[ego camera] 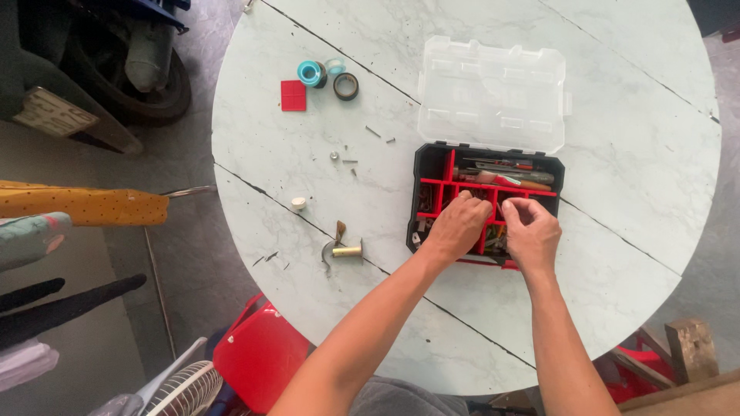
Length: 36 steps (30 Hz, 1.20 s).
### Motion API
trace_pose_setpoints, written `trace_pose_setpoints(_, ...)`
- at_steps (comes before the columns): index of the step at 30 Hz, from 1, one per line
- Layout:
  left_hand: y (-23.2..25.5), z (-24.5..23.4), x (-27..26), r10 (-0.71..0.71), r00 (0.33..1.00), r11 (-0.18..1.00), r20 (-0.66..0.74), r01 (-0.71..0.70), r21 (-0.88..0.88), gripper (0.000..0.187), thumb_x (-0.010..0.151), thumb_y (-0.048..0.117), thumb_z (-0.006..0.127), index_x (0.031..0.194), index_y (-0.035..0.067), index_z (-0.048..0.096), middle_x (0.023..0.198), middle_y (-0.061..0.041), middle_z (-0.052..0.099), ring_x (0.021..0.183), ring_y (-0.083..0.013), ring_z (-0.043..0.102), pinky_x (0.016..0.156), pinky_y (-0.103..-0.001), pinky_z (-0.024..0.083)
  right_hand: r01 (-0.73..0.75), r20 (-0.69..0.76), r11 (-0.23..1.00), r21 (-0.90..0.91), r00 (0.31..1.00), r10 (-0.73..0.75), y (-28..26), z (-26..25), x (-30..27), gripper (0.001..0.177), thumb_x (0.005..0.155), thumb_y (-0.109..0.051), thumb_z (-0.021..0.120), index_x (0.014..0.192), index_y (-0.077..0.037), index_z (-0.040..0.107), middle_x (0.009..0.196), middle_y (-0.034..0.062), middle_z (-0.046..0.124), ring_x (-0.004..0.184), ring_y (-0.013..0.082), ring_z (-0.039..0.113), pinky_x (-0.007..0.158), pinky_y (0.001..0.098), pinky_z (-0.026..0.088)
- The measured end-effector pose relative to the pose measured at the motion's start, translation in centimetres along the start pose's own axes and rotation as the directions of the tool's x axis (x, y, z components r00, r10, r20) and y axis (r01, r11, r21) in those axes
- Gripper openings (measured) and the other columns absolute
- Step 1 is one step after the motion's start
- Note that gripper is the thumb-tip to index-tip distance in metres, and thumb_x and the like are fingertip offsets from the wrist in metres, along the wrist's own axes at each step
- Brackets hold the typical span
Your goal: The person sorts small hardware items on a table, then places them into a compartmentalized toolbox along with rolls of tape. The person closes the toolbox, carries it to a kitchen area, and stores it under a counter.
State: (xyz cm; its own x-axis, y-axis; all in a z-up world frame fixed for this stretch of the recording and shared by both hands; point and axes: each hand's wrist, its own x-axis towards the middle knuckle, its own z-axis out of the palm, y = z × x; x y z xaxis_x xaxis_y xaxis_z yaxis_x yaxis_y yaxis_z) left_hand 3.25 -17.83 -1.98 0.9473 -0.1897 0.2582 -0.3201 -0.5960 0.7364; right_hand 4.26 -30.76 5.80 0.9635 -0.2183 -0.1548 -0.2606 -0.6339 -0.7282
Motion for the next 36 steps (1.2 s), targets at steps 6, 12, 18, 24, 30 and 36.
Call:
trace_pose_setpoints(6, -4.4, -8.9, -3.2, -0.192, 0.887, 0.981, -0.419, 0.169, -0.093, 0.006, 0.096, 0.01, 0.07, 0.099, 0.005, 0.07, 0.095, -0.012, 0.071, 0.091, -0.0317, 0.065, 0.082, -0.041, 0.052, 0.435, 0.122, 0.901, -0.003, 0.894, -0.431, -6.2, 5.0, 2.4, 0.017, 0.094, -0.019, 0.074, 0.099, -0.003, 0.077, 0.098, 0.0105, 0.074, 0.083, 0.02, 0.071, 0.076, 0.0333, 0.056)
trace_pose_setpoints(12, -14.4, -16.9, -5.2, -0.468, 0.775, 0.87, -0.424, 0.489, -0.066, 0.025, 0.092, 0.006, 0.07, 0.117, 0.001, 0.068, 0.106, -0.015, 0.065, 0.094, -0.0303, 0.063, 0.082, -0.041, 0.053, 0.727, 0.455, 0.682, -0.081, 0.636, -0.624, -9.0, 15.9, 7.0, 0.014, 0.089, -0.01, 0.071, 0.099, -0.001, 0.071, 0.099, 0.0164, 0.066, 0.1, 0.0379, 0.063, 0.087, 0.0463, 0.049)
trace_pose_setpoints(18, -18.6, -17.9, -4.1, -0.457, 0.849, 0.863, -0.265, 0.496, 0.099, 0.027, 0.089, 0.008, 0.072, 0.115, 0.006, 0.068, 0.114, -0.016, 0.061, 0.105, -0.0345, 0.059, 0.083, -0.045, 0.052, 0.738, 0.592, 0.59, -0.326, 0.646, -0.481, -7.9, 22.7, 11.9, 0.014, 0.083, -0.003, 0.068, 0.095, 0.001, 0.063, 0.106, 0.0208, 0.062, 0.103, 0.0413, 0.062, 0.085, 0.0485, 0.051)
trace_pose_setpoints(24, -19.6, -18.0, -4.5, -0.684, 0.685, 0.73, -0.251, 0.636, -0.25, 0.02, 0.093, 0.015, 0.071, 0.106, 0.002, 0.061, 0.098, -0.015, 0.07, 0.092, -0.0267, 0.069, 0.082, -0.038, 0.056, 0.737, 0.651, 0.59, -0.331, 0.631, -0.423, -7.1, 23.7, 12.2, 0.01, 0.094, -0.007, 0.065, 0.096, 0.002, 0.06, 0.107, 0.0242, 0.061, 0.102, 0.0427, 0.062, 0.086, 0.0493, 0.051)
trace_pose_setpoints(30, -21.4, -17.8, -3.1, -0.776, 0.622, 0.595, -0.102, 0.67, -0.445, 0.018, 0.089, 0.014, 0.066, 0.104, 0.004, 0.064, 0.091, -0.013, 0.072, 0.085, -0.023, 0.07, 0.077, -0.035, 0.056, 0.713, 0.545, 0.689, -0.128, 0.631, -0.552, -7.8, 25.0, 11.8, 0.019, 0.094, -0.01, 0.065, 0.107, 0.002, 0.057, 0.104, 0.0241, 0.061, 0.1, 0.0442, 0.06, 0.086, 0.0493, 0.048)
trace_pose_setpoints(36, -22.4, -16.4, -1.5, -0.603, 0.79, 0.798, -0.11, 0.596, -0.09, 0.025, 0.088, 0.019, 0.074, 0.104, 0.003, 0.063, 0.098, -0.017, 0.067, 0.093, -0.0345, 0.064, 0.08, -0.044, 0.052, 0.637, 0.623, 0.697, -0.329, 0.701, -0.347, -8.4, 25.4, 10.7, 0.021, 0.098, -0.017, 0.063, 0.107, 0.001, 0.058, 0.111, 0.0263, 0.057, 0.102, 0.0445, 0.059, 0.085, 0.0502, 0.048)
